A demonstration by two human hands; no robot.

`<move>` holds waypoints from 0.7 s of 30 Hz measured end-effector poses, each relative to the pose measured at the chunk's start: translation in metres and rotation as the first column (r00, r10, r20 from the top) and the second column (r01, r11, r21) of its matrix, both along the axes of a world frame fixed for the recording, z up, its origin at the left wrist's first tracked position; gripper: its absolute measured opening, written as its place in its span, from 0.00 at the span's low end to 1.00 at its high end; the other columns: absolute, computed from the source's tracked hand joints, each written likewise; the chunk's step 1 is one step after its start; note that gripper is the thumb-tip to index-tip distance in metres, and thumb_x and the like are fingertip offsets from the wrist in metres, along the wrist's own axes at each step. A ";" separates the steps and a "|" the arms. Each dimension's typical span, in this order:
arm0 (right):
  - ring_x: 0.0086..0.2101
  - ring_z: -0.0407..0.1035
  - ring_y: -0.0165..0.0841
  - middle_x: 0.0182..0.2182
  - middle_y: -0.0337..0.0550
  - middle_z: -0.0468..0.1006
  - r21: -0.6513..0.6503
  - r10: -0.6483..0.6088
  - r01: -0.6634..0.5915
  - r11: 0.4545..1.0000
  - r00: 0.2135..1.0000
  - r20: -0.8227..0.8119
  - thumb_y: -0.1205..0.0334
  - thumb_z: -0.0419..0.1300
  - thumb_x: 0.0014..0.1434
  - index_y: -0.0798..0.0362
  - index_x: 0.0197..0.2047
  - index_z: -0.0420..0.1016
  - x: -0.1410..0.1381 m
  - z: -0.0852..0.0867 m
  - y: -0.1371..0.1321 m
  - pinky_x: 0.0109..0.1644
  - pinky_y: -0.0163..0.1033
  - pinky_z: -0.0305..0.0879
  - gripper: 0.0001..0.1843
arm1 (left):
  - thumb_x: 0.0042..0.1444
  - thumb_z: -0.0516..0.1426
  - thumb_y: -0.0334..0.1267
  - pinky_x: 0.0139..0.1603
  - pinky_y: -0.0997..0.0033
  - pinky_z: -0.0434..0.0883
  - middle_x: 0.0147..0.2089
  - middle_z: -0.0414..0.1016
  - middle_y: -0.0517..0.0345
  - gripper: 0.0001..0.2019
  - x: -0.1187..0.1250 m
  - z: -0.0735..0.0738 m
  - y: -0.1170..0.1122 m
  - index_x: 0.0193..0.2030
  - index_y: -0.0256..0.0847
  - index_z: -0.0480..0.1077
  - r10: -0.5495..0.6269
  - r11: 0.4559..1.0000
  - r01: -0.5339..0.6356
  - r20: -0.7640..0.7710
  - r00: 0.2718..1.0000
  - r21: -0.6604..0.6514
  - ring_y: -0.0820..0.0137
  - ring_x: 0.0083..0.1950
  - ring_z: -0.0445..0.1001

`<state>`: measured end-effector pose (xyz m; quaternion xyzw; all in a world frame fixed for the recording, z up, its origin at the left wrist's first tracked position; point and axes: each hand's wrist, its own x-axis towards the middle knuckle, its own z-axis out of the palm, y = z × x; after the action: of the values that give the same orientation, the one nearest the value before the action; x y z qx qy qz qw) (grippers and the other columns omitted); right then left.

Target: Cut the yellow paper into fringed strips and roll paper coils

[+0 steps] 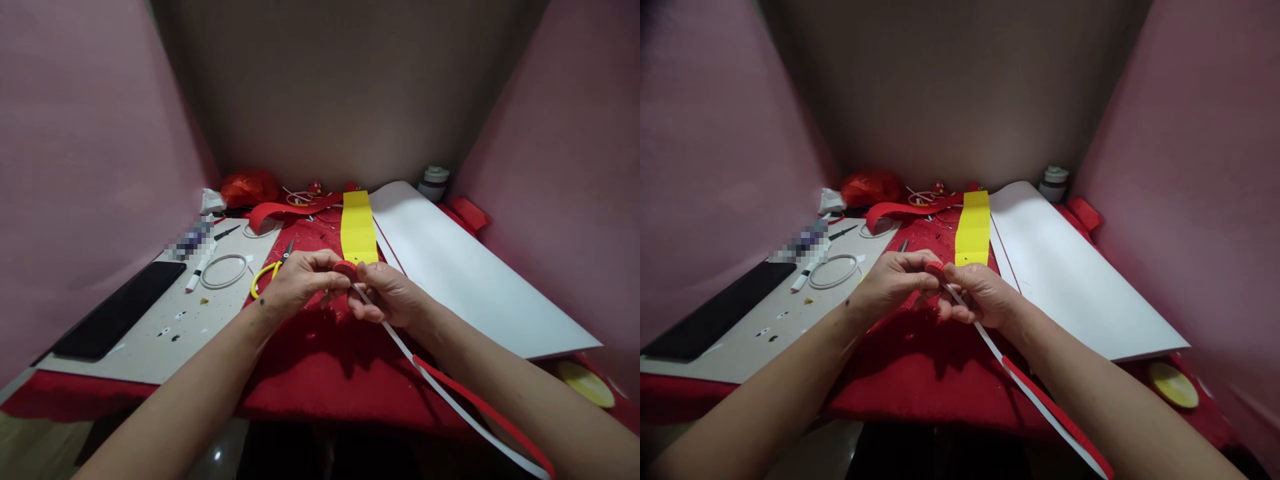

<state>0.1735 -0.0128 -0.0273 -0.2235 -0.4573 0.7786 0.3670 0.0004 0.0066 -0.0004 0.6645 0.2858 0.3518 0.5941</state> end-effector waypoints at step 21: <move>0.10 0.54 0.19 0.15 0.41 0.74 -0.086 0.085 -0.077 0.993 0.993 0.088 0.48 0.61 0.53 0.62 0.30 0.74 0.000 0.002 0.003 0.11 0.26 0.44 0.22 | 0.53 0.56 0.34 0.20 0.79 0.69 0.24 0.73 0.59 0.05 -0.012 0.006 0.010 0.31 0.33 0.70 -0.023 0.970 0.095 -0.307 0.951 0.222 0.76 0.20 0.71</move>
<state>0.1739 -0.0103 -0.0256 -0.2549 -0.4498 0.8001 0.3043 -0.0116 0.0169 0.0056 0.7841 0.3099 0.2592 0.4712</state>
